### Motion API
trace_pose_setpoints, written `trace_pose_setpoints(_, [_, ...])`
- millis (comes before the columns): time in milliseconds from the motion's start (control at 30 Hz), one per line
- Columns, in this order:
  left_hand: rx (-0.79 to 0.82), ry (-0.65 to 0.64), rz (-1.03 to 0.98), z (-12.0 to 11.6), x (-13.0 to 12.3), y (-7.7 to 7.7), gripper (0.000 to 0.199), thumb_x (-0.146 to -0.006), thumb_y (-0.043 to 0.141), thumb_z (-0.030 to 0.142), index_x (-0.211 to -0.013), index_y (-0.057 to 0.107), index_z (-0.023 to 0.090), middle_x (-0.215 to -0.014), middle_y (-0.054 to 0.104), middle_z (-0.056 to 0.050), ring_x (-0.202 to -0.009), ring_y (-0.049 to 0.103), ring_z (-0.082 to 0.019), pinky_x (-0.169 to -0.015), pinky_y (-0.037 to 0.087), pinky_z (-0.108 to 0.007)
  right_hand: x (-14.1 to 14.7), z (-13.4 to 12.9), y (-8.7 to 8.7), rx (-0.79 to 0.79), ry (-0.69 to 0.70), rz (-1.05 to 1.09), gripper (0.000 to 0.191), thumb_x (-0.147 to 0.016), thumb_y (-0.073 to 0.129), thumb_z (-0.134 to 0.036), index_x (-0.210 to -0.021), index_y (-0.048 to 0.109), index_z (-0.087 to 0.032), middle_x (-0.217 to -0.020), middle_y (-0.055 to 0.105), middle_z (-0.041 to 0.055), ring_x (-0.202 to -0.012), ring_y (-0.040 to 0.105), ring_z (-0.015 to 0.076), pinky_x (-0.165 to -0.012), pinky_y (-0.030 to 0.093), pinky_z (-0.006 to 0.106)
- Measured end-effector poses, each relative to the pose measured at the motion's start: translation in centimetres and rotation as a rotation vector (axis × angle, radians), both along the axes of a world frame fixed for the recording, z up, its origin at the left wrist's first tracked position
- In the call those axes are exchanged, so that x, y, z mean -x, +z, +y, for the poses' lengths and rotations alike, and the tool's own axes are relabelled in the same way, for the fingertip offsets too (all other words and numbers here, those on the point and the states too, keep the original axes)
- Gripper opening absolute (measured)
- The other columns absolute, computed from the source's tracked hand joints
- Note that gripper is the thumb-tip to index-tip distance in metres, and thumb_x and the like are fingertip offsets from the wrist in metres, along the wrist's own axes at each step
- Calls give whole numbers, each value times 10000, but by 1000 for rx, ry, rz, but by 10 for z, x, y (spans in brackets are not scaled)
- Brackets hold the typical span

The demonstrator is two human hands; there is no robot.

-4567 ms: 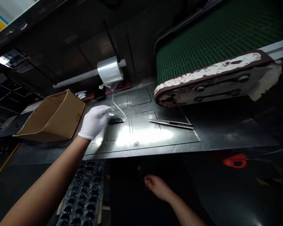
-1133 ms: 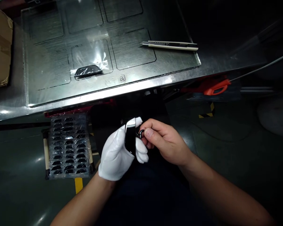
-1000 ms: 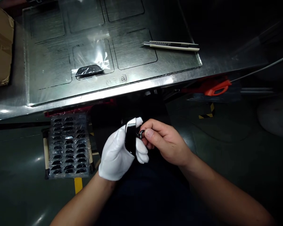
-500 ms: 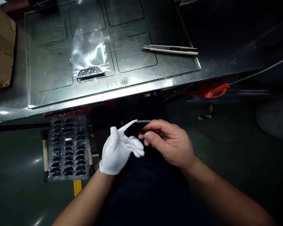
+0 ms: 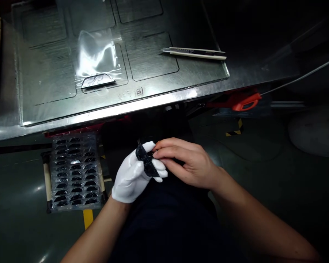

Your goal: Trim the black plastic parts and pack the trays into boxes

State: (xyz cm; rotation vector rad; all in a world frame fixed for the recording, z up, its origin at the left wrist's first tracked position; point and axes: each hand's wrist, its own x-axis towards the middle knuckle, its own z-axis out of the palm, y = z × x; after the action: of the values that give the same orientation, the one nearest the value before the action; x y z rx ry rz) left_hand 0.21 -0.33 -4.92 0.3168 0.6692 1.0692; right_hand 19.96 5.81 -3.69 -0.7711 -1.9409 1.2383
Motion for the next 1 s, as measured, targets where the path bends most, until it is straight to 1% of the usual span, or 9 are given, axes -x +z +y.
trace_pose_setpoints(133, [16, 7, 3, -2, -1, -2, 454, -899, 766, 423, -1309, 659, 260, -930, 788, -61, -815, 769, -218, -652, 618, -267, 4, 0, 3, 411, -69, 37, 336, -976, 679, -293, -1303, 648, -227, -1122, 729, 57, -896, 702, 155, -767, 596, 268])
trace_pose_setpoints(267, [-48, -54, 79, -1, 4, -4, 443, -871, 803, 390, -1268, 708, 217, -933, 800, -89, -828, 777, -241, -677, 637, -294, 4, 7, 6, 641, 28, -7, 198, -976, 672, -369, -957, 697, -174, -771, 647, -11, -663, 589, 99, -588, 490, 200])
trace_pose_setpoints(400, [-64, -135, 535, 4, 11, 7, 434, -786, 880, 300, -1190, 784, 176, -1023, 811, -107, -943, 778, -279, -861, 650, -348, 3, 5, 8, 271, -22, -144, 133, -957, 694, -302, -917, 695, -176, -749, 602, -21, -621, 528, 84, -550, 422, 205])
trace_pose_setpoints(467, [-70, -71, 759, 6, 12, 13, 442, -758, 900, 291, -1179, 797, 204, -1106, 805, -83, -1008, 770, -271, -910, 637, -322, 8, -2, 7, -29, -130, -190, 88, -959, 678, -243, -925, 678, -162, -763, 600, -6, -633, 526, 94, -575, 427, 229])
trace_pose_setpoints(567, [-71, 57, 841, 7, 10, 10, 432, -750, 906, 283, -1169, 802, 248, -1169, 793, -47, -1056, 759, -240, -934, 624, -273, 18, -14, 3, -306, -234, -238, 34, -966, 644, -169, -954, 659, -141, -787, 626, 25, -667, 548, 117, -635, 455, 266])
trace_pose_setpoints(667, [-21, 86, 747, 6, 10, 0, 426, -750, 908, 275, -1162, 802, 256, -1158, 796, -40, -1046, 759, -225, -907, 624, -250, 22, -13, 0, -236, -202, -236, 60, -978, 636, -189, -990, 667, -139, -816, 640, 33, -689, 572, 120, -650, 469, 261])
trace_pose_setpoints(800, [42, 29, 434, 0, 13, 0, 445, -781, 890, 334, -1181, 771, 180, -1008, 803, -100, -851, 770, -224, -703, 625, -255, 19, 3, 14, 239, -24, -233, 204, -996, 647, -362, -925, 677, -173, -772, 622, -4, -656, 571, 106, -587, 461, 216])
trace_pose_setpoints(867, [50, -12, 280, -2, 15, 5, 508, -769, 887, 441, -1140, 754, 121, -839, 777, -129, -740, 752, -235, -586, 579, -246, 22, 14, 26, 326, 71, -299, 274, -1020, 605, -410, -869, 659, -188, -746, 635, -7, -665, 595, 117, -587, 478, 210])
trace_pose_setpoints(1000, [56, 94, 141, 9, 35, 11, 655, -629, 923, 590, -1118, 756, 187, -796, 749, -150, -735, 746, -323, -539, 571, -346, 52, 46, 44, -153, 211, -261, 174, -1041, 566, -319, -931, 651, -215, -824, 698, 23, -723, 673, 143, -667, 544, 227])
